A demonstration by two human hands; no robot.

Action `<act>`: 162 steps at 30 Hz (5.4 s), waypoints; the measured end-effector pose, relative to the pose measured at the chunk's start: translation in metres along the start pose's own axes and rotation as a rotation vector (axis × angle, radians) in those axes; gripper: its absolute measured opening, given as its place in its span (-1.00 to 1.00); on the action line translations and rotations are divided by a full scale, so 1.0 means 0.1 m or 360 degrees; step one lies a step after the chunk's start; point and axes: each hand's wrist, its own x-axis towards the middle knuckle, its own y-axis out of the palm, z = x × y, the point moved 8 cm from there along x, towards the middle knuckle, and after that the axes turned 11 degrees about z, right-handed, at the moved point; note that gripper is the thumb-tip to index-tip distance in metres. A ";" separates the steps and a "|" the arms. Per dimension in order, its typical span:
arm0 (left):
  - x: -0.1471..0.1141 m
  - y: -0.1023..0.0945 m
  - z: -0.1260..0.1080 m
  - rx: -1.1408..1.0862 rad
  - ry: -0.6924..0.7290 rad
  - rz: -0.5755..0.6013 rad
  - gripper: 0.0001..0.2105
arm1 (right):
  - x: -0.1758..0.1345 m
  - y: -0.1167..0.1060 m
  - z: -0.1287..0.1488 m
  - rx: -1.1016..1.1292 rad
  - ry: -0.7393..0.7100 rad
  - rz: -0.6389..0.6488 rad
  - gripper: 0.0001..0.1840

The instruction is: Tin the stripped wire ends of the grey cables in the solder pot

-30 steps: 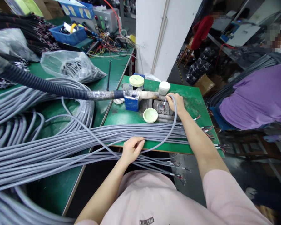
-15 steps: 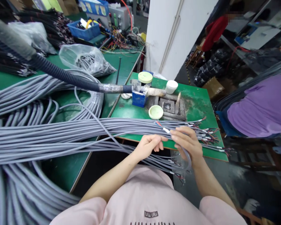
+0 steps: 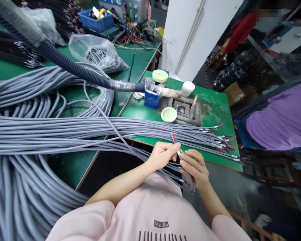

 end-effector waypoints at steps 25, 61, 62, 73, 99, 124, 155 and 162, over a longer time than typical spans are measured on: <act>-0.06 -0.06 0.02 -0.0073 -0.0033 -0.0055 -0.42 | 0.02 0.08 0.07 0.0006 -0.0009 0.0035 -0.55; -0.08 -0.06 -0.04 0.0014 0.0092 -0.0026 -0.46 | 0.06 0.10 0.11 0.0057 0.0033 0.0042 -0.54; -0.08 -0.06 -0.06 0.0046 0.0117 -0.0030 -0.45 | 0.06 0.10 0.11 0.0059 0.0039 0.0041 -0.55; -0.09 -0.08 -0.10 0.0196 0.0214 -0.0027 -0.46 | 0.04 0.11 0.11 0.0091 0.0065 0.0036 -0.54; -0.16 -0.42 -0.23 -0.0003 0.0544 -0.0496 -0.78 | -0.04 0.82 -0.36 0.2049 0.1344 0.0013 -0.61; 0.01 -0.43 -0.11 0.0323 0.0271 -0.0411 -0.82 | 0.06 0.73 -0.41 0.1438 0.1468 0.0072 -0.70; 0.01 -0.54 -0.19 0.1783 0.0652 -0.0447 -0.81 | 1.15 0.23 -1.50 0.0281 0.1191 0.0291 -0.70; 0.05 -0.54 0.02 0.2049 0.0632 -0.0378 -0.82 | 1.42 0.65 -1.80 -0.0497 0.1153 0.0949 -0.75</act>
